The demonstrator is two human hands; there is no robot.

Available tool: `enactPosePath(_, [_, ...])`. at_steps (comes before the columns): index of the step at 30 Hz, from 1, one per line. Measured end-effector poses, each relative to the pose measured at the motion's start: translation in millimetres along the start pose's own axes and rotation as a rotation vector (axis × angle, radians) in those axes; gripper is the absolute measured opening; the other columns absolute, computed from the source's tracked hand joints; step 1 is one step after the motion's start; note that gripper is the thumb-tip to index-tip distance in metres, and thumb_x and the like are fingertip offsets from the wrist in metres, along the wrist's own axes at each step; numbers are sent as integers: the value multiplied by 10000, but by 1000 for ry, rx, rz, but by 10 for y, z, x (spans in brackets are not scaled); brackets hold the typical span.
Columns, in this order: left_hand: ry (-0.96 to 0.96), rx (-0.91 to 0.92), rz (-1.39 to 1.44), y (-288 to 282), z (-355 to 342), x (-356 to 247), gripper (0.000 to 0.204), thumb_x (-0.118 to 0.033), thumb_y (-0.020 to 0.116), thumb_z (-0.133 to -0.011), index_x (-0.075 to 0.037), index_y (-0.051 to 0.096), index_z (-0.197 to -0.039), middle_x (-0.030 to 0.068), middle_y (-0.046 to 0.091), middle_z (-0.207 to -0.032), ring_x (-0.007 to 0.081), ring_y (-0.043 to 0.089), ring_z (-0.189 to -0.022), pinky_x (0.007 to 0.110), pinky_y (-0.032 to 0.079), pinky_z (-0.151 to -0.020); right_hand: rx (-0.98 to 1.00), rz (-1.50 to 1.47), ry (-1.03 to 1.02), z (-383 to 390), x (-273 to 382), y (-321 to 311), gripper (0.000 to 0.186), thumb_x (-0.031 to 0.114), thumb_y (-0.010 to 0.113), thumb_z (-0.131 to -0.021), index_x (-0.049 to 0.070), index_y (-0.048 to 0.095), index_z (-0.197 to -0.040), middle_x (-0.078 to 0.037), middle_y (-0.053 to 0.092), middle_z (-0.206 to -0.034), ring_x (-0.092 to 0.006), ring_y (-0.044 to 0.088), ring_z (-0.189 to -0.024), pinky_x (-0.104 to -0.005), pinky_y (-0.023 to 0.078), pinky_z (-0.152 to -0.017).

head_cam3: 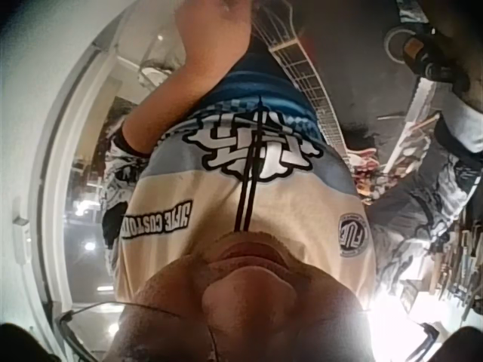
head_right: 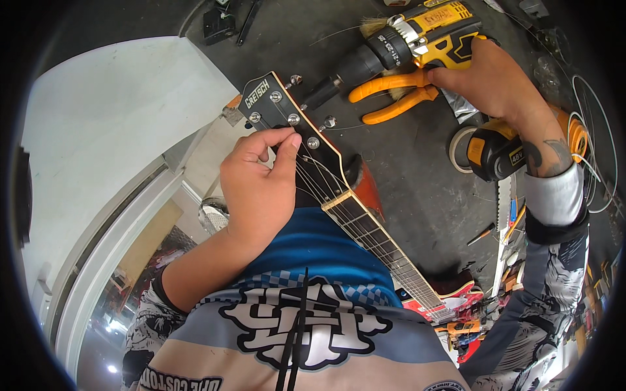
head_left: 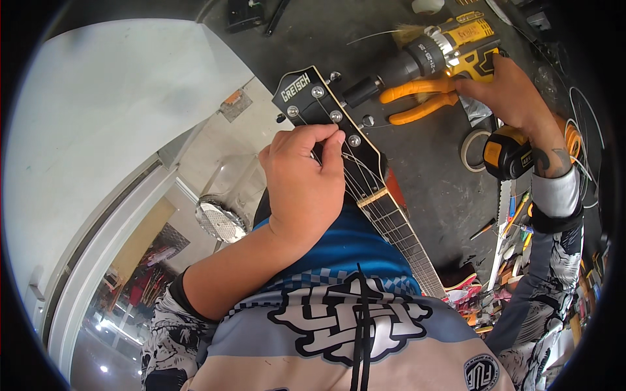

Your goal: The person threads a guitar string through the bridge of a red electric guitar and attaches it to a tuning peg on the headstock. They tighten the string using a power drill with a specialized attachment and then use the same drill on a different tuning peg.

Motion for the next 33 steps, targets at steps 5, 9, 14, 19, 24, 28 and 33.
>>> enactPosePath(5, [-40,24,-9,19,-1,-1,129,-131,764,-898,-28,758,-974,48,670,-783,101,475,-635,280,402,-579,-30,33,15,-13,-34,-7,608,395,794,-790,-81,643,-1138,-153,717,-980,-224,682,-865,-348,526,-816])
enactPosePath(9, [-45,37,7,33,13,-1,119,-124,760,-899,-25,754,-966,35,668,-761,86,437,-595,271,381,-553,-29,8,-11,-20,-33,-1,609,387,791,-793,-78,635,-1153,-154,714,-998,-223,680,-881,-345,525,-824])
enactPosePath(14, [-73,48,33,40,33,-2,123,-118,761,-899,-17,753,-966,25,679,-735,81,443,-599,265,387,-556,-30,27,1,-38,-71,13,589,370,780,-803,-77,631,-1156,-152,711,-992,-219,676,-876,-343,525,-812])
enactPosePath(19, [-62,36,62,63,37,9,128,-103,764,-897,0,754,-972,32,725,-778,72,488,-660,244,426,-599,-40,20,17,-33,-83,8,566,364,759,-815,-81,630,-1140,-148,700,-972,-208,659,-841,-347,523,-780])
enactPosePath(24, [-97,50,116,81,62,47,136,-98,766,-898,11,752,-979,36,731,-790,69,498,-683,240,439,-622,-13,-6,8,-32,-39,3,569,365,763,-816,-85,630,-1137,-147,696,-969,-202,654,-831,-340,522,-764])
enactPosePath(28, [-67,39,154,74,67,37,141,-97,769,-898,14,750,-982,30,711,-769,65,497,-681,238,437,-618,-14,-28,-12,-39,-43,24,573,357,770,-818,-86,629,-1154,-136,698,-970,-195,655,-815,-332,524,-742])
enactPosePath(33, [-132,71,169,66,82,-33,131,-93,765,-899,14,745,-972,18,670,-726,64,498,-668,237,433,-609,-20,-48,-26,-12,-11,9,576,354,773,-821,-82,629,-1167,-134,707,-987,-189,663,-842,-329,525,-761])
Point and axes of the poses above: each hand's wrist, its own z-axis away from the middle knuckle, its own y-axis out of the palm, x = y × z, the point moved 7 cm from there along -z, towards the middle knuckle
